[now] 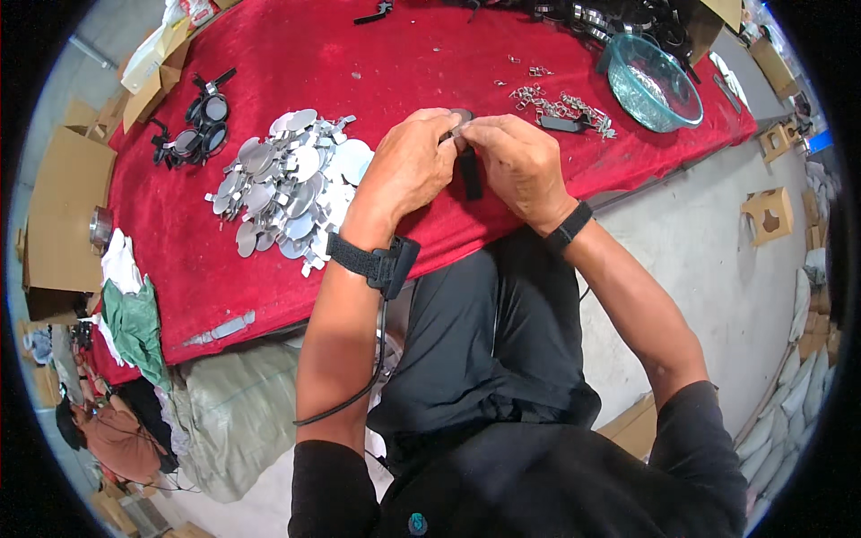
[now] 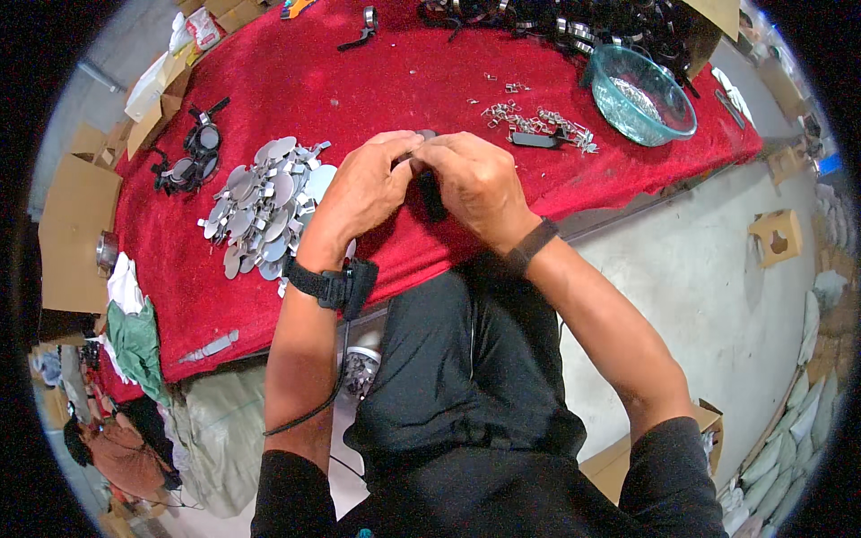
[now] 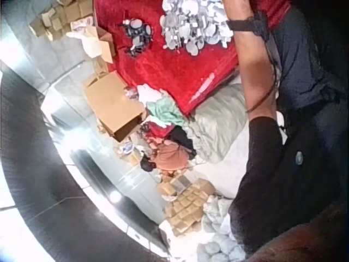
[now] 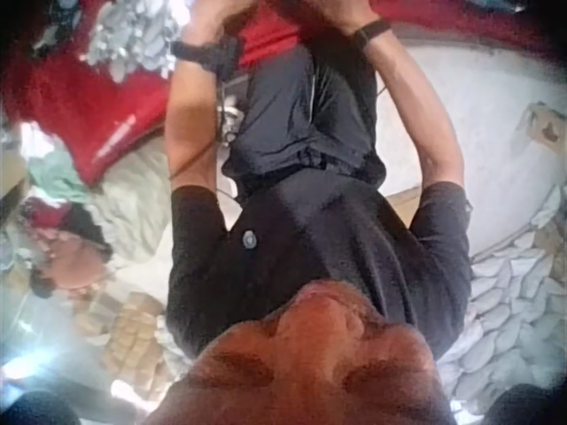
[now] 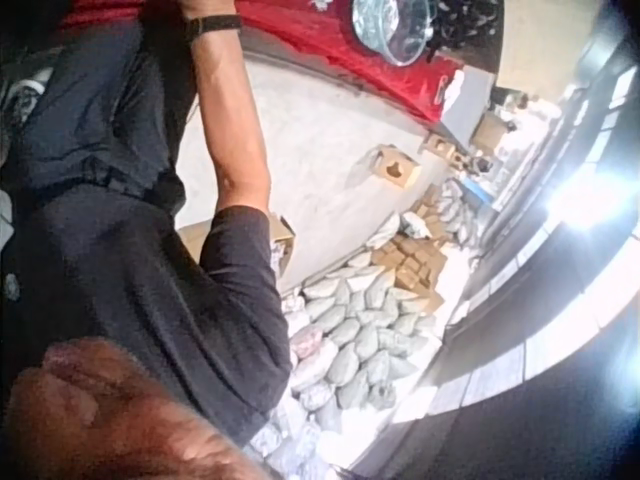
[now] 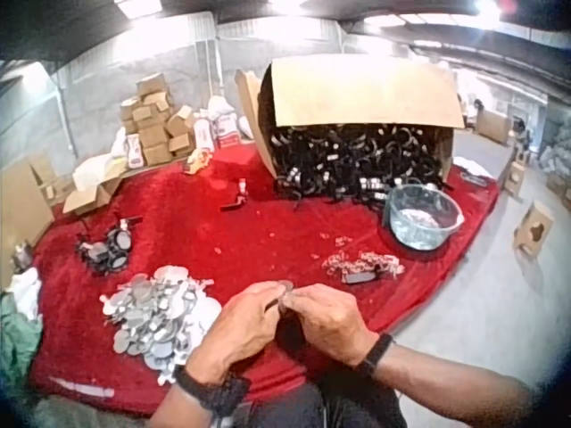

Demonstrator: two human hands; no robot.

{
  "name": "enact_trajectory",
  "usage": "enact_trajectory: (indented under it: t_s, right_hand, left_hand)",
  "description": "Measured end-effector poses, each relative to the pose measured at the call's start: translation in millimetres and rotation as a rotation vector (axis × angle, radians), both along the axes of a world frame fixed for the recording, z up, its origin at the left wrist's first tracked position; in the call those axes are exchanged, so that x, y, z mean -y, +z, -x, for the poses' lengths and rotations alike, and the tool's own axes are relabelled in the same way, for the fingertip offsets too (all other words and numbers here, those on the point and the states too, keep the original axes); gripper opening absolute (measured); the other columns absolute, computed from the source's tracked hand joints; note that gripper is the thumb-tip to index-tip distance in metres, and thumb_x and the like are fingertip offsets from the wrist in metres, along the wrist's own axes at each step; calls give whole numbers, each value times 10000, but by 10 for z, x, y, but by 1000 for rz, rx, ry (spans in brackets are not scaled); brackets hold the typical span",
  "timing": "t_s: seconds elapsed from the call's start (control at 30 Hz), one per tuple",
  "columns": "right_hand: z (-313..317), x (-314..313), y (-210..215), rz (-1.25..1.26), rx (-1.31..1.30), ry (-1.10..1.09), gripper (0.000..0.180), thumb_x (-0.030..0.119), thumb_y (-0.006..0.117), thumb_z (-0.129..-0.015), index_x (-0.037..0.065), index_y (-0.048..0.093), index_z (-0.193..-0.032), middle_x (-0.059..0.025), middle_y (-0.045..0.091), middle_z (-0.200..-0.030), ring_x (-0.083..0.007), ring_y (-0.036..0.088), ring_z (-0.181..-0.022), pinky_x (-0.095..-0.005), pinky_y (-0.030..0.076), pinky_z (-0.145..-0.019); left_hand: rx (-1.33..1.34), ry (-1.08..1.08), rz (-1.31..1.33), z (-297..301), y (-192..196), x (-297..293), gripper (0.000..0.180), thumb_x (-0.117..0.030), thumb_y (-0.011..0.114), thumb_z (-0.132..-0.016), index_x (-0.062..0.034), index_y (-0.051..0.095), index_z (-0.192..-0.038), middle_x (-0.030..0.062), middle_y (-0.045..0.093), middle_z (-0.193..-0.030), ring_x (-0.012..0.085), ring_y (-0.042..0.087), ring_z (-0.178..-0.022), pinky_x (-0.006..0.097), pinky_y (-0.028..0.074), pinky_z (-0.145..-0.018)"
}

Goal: Assembling circular metal components into black plastic housings at a factory workbench.

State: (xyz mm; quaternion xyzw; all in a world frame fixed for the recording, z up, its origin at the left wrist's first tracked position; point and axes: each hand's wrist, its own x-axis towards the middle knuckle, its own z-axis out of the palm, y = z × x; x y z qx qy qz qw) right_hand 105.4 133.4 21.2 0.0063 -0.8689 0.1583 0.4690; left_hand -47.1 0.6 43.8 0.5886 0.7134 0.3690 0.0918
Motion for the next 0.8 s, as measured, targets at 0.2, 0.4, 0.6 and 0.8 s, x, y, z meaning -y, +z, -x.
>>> enact_trajectory:
  t_s: [0.2, 0.4, 0.6, 0.8]
  right_hand:
    - [16, 81, -25, 264, 31, -58, 189, -28, 744, -920, 36, 803, -1088, -158, 816, -1025, -331, 806, -949, -411, 648, -856]
    - [-16, 179, -190, 746, 32, -51, 226, -17, 744, -961, 31, 820, -1169, -158, 838, -1101, -244, 826, -994, -351, 638, -905]
    - [-139, 241, -265, 782, 61, -47, 253, -32, 732, -955, 23, 812, -1189, -169, 832, -1118, -267, 822, -1020, -361, 634, -929]
    - [-153, 226, -189, 394, 49, -77, 308, -43, 711, -919, 28, 773, -1212, -189, 791, -1138, -371, 769, -1065, -437, 620, -958]
  left_hand:
    - [-2, -5, 21, 15, -17, 6, 349, -150, 615, -1030, 20, 741, -1308, 267, 715, -1401, 432, 653, -1351, 470, 491, -1194]
    - [31, -26, 19, 80, -52, 9, 376, -155, 628, -1037, 31, 726, -1348, 265, 715, -1408, 408, 654, -1361, 456, 483, -1200]
    - [-12, -47, 66, 103, -37, -9, 395, -163, 631, -1059, 19, 708, -1401, 247, 705, -1435, 393, 645, -1379, 443, 472, -1214]
    - [-18, -30, 96, 48, 67, -27, 409, -171, 642, -1047, 42, 705, -1391, 246, 706, -1435, 390, 654, -1372, 440, 482, -1205]
